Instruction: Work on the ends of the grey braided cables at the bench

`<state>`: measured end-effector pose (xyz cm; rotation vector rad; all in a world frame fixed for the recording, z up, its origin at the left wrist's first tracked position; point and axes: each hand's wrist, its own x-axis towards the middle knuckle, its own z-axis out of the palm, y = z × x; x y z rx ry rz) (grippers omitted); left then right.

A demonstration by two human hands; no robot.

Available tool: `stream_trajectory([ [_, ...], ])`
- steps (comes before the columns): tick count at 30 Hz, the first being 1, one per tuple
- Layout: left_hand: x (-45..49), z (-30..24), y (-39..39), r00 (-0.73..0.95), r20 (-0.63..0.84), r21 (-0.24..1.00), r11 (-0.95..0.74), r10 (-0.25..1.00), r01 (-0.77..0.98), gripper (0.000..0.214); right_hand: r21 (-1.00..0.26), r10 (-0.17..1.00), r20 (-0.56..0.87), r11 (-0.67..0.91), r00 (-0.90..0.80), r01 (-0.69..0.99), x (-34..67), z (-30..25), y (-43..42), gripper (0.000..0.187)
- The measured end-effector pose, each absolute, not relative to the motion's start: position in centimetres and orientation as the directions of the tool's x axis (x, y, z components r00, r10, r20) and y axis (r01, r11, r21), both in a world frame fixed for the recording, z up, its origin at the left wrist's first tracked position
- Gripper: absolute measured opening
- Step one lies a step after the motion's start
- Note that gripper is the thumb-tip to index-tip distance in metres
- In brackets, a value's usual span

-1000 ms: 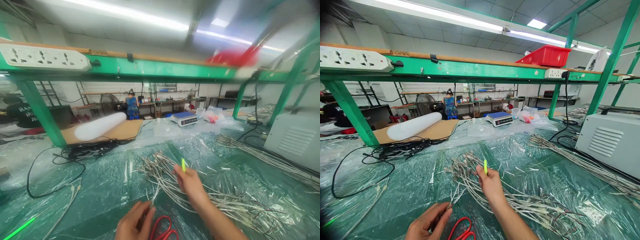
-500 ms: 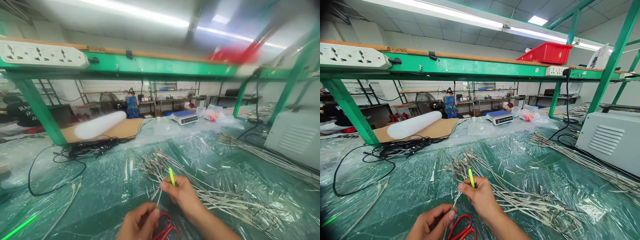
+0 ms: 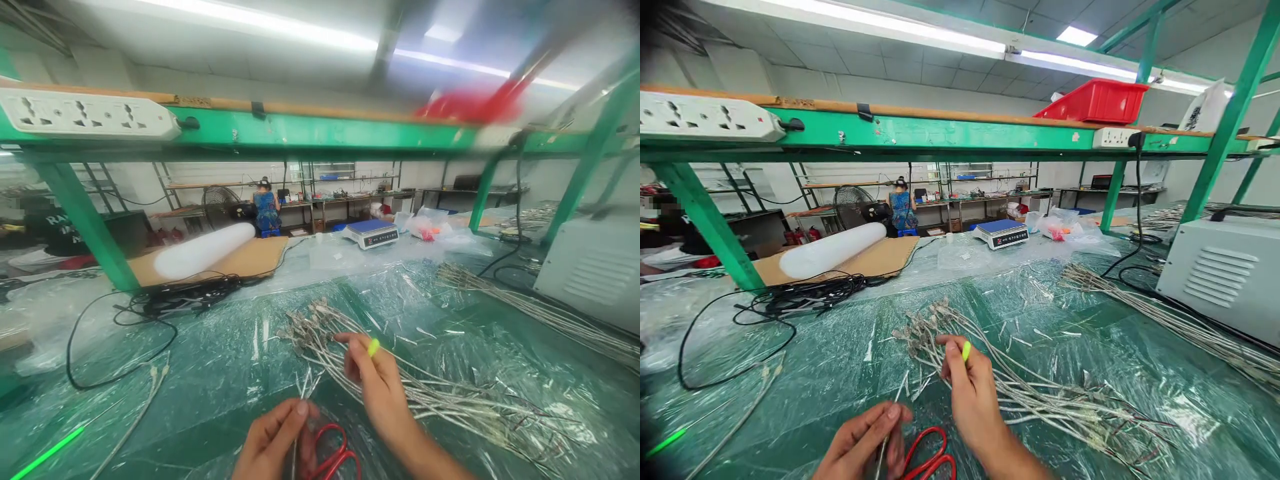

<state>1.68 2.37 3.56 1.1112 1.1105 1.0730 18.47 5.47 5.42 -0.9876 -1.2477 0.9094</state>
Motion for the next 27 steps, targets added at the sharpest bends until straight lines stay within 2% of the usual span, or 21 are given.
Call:
stream_trajectory([
  [3,1.7,3.5,2.6,0.028,-0.073,0.976,0.077,0.997,-0.204,0.038,-0.89,0.89,0.449,0.438,0.079,0.129,18.2,5.5,4.2,0.041],
  [5,1.7,3.5,2.6,-0.007,-0.067,0.982,0.065,0.998,-0.177,0.037,-0.876,0.888,0.46,0.452,0.012,0.17,18.0,5.4,3.6,0.042],
  [11,1.3,3.7,2.5,-0.085,-0.092,0.992,0.083,0.992,-0.095,0.043,-0.71,0.737,0.655,0.676,-0.169,0.195,17.1,5.3,3.1,0.014],
  [17,1.1,4.1,2.3,-0.1,-0.064,0.996,0.058,0.993,-0.064,0.049,-0.659,0.705,0.667,0.709,-0.242,0.251,16.5,4.8,2.8,0.024],
  [27,1.7,4.5,1.9,-0.102,0.013,1.0,-0.012,0.995,0.01,0.046,-0.603,0.677,0.696,0.732,-0.239,0.317,16.7,4.4,3.7,0.025],
])
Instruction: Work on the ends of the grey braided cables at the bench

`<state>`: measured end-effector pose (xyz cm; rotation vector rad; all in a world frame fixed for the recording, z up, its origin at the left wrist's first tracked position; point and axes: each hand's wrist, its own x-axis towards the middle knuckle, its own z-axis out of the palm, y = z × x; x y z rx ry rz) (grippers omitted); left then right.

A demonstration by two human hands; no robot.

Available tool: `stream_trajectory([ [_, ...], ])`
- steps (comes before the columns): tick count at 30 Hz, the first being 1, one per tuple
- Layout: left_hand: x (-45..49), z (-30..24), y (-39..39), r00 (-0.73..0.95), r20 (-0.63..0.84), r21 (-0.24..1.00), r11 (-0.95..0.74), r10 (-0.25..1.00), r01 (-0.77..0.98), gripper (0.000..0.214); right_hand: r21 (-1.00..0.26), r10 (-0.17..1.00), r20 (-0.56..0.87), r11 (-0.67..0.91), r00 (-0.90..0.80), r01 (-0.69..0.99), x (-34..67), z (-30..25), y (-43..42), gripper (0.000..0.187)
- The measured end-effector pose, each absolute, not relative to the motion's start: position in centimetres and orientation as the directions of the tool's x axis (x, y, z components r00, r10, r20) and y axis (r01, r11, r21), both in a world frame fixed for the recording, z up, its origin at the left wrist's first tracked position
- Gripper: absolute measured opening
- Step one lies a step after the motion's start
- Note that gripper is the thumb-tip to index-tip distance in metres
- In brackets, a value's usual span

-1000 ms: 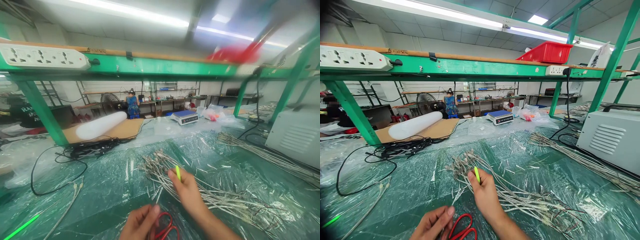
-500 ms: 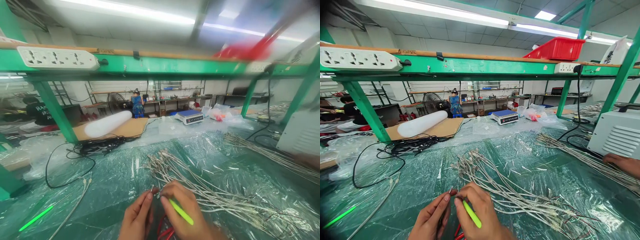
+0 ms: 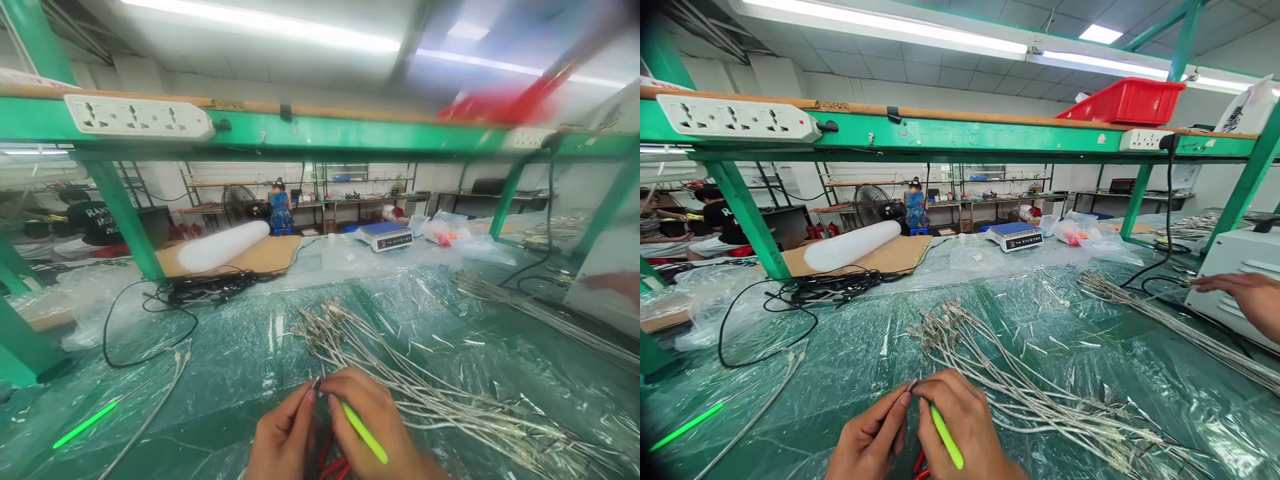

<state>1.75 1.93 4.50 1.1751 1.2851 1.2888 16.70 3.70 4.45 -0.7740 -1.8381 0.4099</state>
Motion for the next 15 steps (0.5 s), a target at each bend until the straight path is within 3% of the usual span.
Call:
stream_trajectory([
  [5,1.5,4.1,2.0,-0.162,0.025,0.997,-0.014,0.986,0.071,0.052,-0.633,0.704,0.703,0.683,-0.099,0.365,17.6,4.8,4.4,0.022],
  [10,0.9,3.9,2.4,-0.13,0.039,0.997,-0.031,0.991,0.067,0.042,-0.53,0.596,0.755,0.801,-0.274,0.279,16.8,4.9,3.5,0.027],
  [15,0.8,3.8,2.3,-0.105,0.056,0.997,-0.05,0.993,0.058,0.03,-0.533,0.596,0.754,0.801,-0.276,0.273,16.2,4.8,3.2,0.026],
])
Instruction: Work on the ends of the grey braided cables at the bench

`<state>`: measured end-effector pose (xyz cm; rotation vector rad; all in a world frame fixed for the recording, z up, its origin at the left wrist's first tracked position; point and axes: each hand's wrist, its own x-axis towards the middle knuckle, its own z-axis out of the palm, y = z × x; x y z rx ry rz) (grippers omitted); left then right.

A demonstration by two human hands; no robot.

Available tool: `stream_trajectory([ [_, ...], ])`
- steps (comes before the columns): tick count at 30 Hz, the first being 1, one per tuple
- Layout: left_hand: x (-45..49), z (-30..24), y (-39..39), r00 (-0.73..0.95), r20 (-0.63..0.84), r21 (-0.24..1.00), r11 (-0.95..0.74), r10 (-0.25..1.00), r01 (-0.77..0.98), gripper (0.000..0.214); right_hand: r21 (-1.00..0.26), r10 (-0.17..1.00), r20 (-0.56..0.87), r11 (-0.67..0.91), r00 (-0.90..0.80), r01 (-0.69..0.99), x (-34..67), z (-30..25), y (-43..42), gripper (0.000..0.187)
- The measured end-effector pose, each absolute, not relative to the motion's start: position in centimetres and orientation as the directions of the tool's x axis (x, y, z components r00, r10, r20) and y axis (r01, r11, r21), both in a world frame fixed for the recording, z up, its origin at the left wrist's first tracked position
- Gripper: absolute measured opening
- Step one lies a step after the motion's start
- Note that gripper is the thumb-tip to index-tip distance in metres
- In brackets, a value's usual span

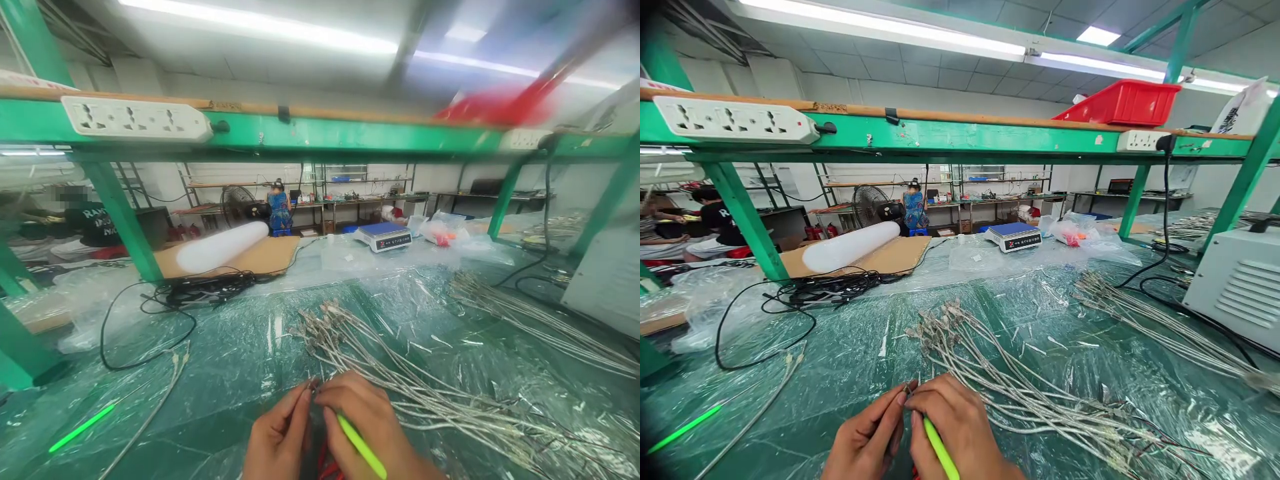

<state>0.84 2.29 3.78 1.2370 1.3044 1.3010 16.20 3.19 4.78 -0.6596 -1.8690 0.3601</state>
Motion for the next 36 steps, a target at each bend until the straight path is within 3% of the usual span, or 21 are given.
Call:
stream_trajectory([
  [12,1.4,4.4,1.8,-0.123,0.082,0.994,-0.073,0.989,0.08,0.024,-0.497,0.584,0.753,0.806,-0.302,0.32,16.5,4.8,3.3,0.027],
  [18,1.5,4.1,1.8,-0.222,0.072,0.994,-0.05,0.972,0.101,0.04,-0.566,0.684,0.719,0.68,-0.124,0.466,18.0,5.2,4.7,0.021],
  [26,0.8,3.8,2.4,-0.094,0.022,0.998,-0.017,0.995,0.052,0.046,-0.404,0.486,0.817,0.866,-0.309,0.294,16.4,5.3,3.3,0.024],
  [36,1.2,3.6,2.3,-0.032,0.029,0.999,-0.027,0.999,0.039,0.041,-0.389,0.516,0.809,0.829,-0.281,0.402,16.0,5.1,3.4,0.025],
])
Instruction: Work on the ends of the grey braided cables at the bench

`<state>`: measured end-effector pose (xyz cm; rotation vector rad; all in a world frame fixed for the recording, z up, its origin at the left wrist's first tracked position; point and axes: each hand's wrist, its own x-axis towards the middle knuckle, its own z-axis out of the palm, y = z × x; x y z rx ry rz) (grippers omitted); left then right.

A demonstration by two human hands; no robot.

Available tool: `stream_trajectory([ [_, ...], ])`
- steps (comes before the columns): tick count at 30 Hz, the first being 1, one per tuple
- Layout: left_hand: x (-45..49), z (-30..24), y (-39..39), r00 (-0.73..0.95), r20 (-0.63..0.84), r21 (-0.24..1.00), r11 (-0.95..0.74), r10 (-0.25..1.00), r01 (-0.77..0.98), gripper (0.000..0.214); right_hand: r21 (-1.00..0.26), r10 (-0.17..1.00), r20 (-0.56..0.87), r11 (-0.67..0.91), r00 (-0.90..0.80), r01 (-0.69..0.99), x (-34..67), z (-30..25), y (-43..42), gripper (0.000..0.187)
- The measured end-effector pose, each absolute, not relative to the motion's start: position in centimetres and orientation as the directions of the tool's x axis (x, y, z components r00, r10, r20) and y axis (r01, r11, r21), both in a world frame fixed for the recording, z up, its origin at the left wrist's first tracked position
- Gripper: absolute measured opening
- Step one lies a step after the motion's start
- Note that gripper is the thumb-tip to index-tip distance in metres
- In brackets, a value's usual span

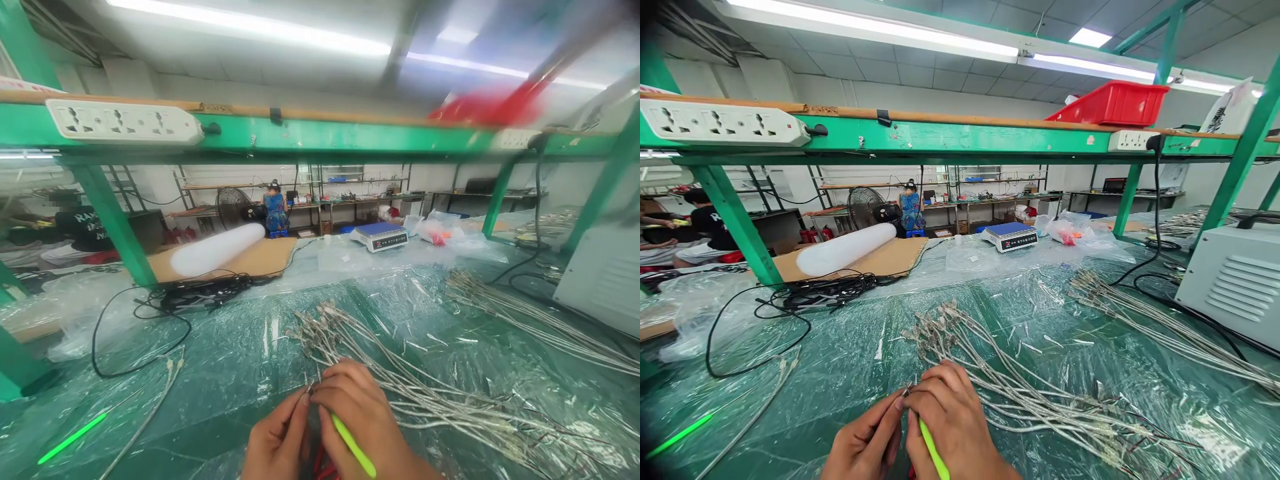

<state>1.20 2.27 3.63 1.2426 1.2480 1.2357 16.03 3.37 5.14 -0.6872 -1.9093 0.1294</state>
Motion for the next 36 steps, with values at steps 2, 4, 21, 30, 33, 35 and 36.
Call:
stream_trajectory([
  [2,1.3,3.5,2.3,-0.038,0.032,0.998,-0.031,0.999,0.048,0.041,-0.375,0.523,0.802,0.817,-0.288,0.439,16.1,4.9,3.5,0.026],
  [4,1.3,3.4,2.2,-0.058,0.035,0.997,-0.031,0.998,0.065,0.044,-0.358,0.521,0.811,0.801,-0.264,0.48,16.9,4.7,4.2,0.027],
  [21,0.8,3.5,2.5,-0.121,-0.034,0.991,0.018,0.992,-0.129,0.036,-0.398,0.485,0.83,0.861,-0.276,0.317,16.1,5.4,2.9,0.026],
  [30,1.2,4.3,1.9,-0.203,-0.001,1.0,-0.002,0.979,-0.018,0.047,-0.453,0.555,0.81,0.797,-0.191,0.399,17.0,5.6,3.9,0.024],
  [33,1.0,4.5,2.2,-0.175,0.016,0.999,-0.021,0.984,-0.024,0.041,-0.396,0.477,0.848,0.86,-0.232,0.321,16.4,5.6,3.4,0.026],
  [35,1.0,4.5,2.2,-0.17,0.023,1.0,-0.026,0.985,-0.014,0.038,-0.396,0.482,0.843,0.857,-0.24,0.33,16.3,5.5,3.4,0.025],
  [36,1.0,4.5,2.2,-0.172,0.026,1.0,-0.027,0.985,-0.006,0.038,-0.408,0.503,0.832,0.84,-0.233,0.357,16.5,5.4,3.5,0.025],
])
